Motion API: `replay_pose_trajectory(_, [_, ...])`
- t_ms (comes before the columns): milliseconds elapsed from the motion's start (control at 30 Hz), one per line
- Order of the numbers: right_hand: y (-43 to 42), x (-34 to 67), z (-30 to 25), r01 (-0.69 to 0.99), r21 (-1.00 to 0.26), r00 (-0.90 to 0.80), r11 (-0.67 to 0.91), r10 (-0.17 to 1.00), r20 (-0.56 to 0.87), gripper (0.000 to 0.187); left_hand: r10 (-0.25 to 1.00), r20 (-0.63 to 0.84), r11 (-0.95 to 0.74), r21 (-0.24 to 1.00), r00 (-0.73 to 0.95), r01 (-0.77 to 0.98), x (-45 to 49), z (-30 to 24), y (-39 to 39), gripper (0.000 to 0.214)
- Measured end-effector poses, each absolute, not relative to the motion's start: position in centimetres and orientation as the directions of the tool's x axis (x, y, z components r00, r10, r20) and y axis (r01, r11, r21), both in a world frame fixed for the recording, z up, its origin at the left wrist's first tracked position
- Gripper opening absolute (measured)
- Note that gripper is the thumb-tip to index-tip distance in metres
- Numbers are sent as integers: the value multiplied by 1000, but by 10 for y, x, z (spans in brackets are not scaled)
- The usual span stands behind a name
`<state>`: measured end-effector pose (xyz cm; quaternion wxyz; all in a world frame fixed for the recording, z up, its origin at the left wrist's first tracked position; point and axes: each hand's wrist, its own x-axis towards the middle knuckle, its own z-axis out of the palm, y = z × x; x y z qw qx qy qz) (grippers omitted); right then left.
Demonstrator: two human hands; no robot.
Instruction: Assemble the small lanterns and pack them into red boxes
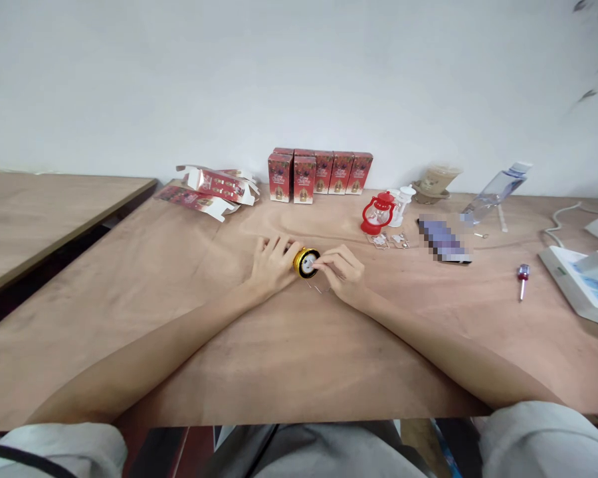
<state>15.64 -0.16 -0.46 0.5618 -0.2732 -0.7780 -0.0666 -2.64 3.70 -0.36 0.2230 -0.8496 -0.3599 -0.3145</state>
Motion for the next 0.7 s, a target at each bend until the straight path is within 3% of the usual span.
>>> replay_pose_trajectory(200, [-1,157,-10,618,-127,-242,776,342,908,10,413,727,-642,-195,548,742,-26,-4,37,21])
replay_pose_trajectory(367, [-1,157,-10,613,-210,-215,762,417,883,12,323,753,-649,-264,573,713,-26,-4,38,15])
replay_pose_trajectory(467, [1,157,-9,516,-403,-122,756,530,839,11,277,756,-665,-295,594,686,-27,-4,38,16])
replay_pose_trajectory(567, [4,159,-10,293,-697,-42,655,737,675,31,190,765,-683,-348,616,642,-29,-4,37,16])
replay_pose_trajectory(633, [5,161,-11,149,-828,-125,540,841,526,39,135,772,-687,-379,621,620,-30,-4,37,14])
replay_pose_trajectory(700, [5,162,-11,71,-890,-232,451,875,425,36,119,780,-691,-379,615,615,-31,-5,38,13])
